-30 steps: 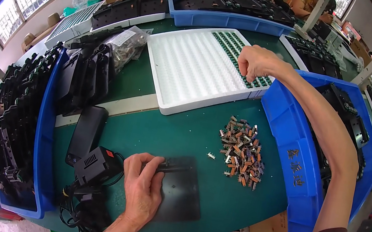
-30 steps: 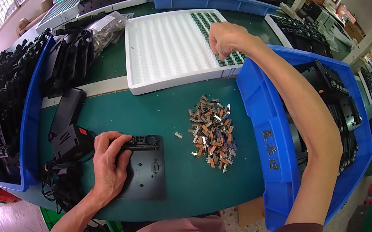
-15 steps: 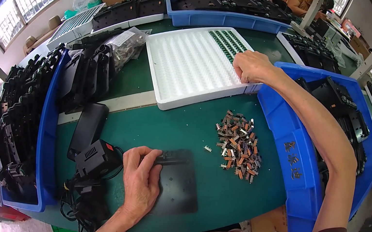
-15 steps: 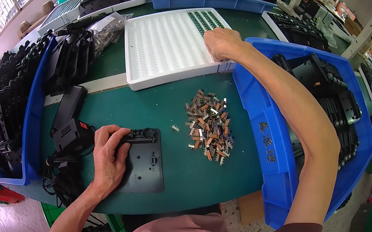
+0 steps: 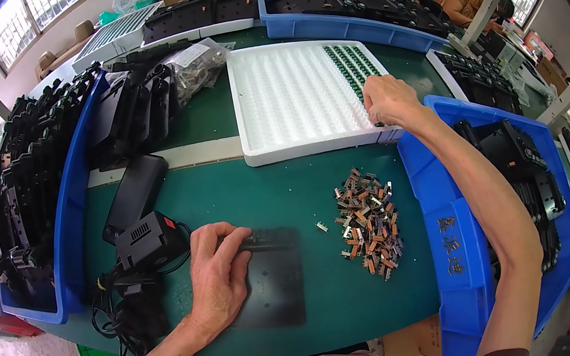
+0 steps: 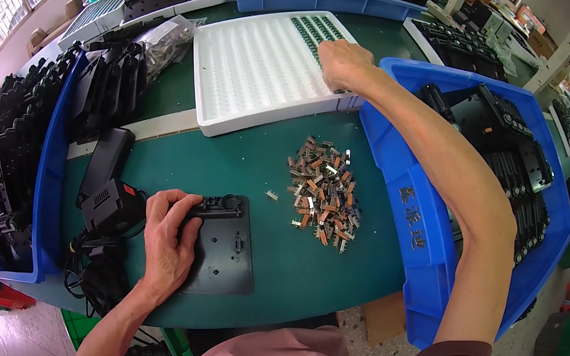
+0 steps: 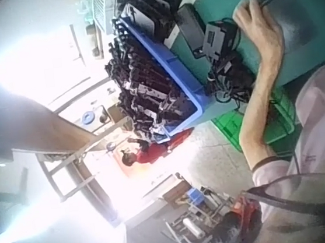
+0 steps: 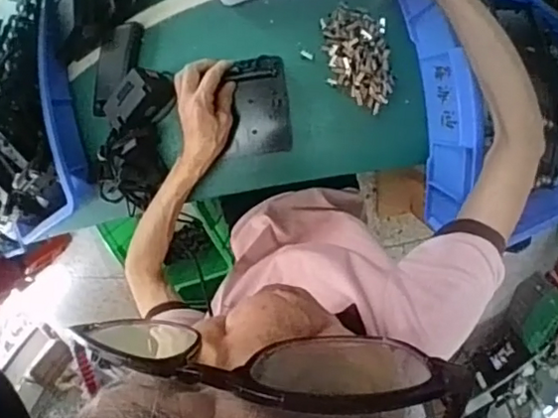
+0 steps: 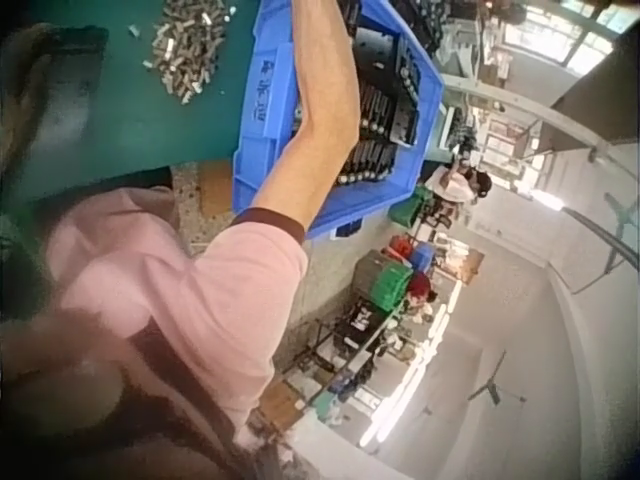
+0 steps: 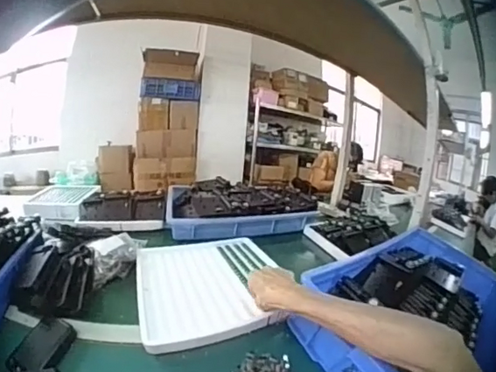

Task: The person picks up a green component and a metal contact, inserts them into a plastic housing, and places the assembly into a blue bin, repeating the process several times.

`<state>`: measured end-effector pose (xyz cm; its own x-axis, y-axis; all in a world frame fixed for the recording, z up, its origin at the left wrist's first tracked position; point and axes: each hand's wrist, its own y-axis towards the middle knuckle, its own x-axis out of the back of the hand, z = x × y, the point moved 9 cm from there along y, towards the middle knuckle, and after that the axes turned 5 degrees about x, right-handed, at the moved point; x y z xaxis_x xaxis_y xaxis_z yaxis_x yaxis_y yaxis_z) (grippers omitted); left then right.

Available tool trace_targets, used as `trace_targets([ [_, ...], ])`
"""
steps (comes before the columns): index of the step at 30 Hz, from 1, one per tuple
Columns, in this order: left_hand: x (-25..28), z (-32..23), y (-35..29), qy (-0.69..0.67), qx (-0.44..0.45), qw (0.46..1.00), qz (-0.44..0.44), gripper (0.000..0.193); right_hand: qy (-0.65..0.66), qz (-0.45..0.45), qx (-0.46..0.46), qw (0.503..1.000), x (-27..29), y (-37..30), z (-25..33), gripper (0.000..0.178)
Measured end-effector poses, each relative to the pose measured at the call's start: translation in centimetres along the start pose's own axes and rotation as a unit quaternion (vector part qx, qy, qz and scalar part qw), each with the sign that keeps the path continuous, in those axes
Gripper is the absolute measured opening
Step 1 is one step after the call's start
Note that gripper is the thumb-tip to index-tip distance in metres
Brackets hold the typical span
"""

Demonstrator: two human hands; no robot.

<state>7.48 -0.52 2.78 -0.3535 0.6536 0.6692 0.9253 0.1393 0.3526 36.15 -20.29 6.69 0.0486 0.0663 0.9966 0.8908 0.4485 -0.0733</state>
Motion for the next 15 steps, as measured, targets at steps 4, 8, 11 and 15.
trace_targets([
  [4, 0.1, 0.1, 0.0, -0.006, -0.005, 1.0, -0.004, 0.033, 0.02, 0.047, -0.023, 0.998, 0.1, -0.7, 0.0, 0.029],
  [8, -0.1, 0.2, 0.0, -0.007, 0.004, 1.0, 0.005, 0.031, 0.049, 0.038, -0.024, 0.998, -0.8, -0.1, -1.2, 0.025],
  [11, -0.1, 0.1, 0.0, -0.002, -0.01, 1.0, 0.001, 0.031, 0.059, -0.054, -0.002, 0.997, -0.7, 0.6, -1.7, 0.018],
  [15, 0.1, 0.2, 0.0, 0.0, -0.007, 1.0, -0.004, 0.031, 0.03, -0.062, 0.023, 0.997, 0.2, -0.2, -0.2, 0.018],
])
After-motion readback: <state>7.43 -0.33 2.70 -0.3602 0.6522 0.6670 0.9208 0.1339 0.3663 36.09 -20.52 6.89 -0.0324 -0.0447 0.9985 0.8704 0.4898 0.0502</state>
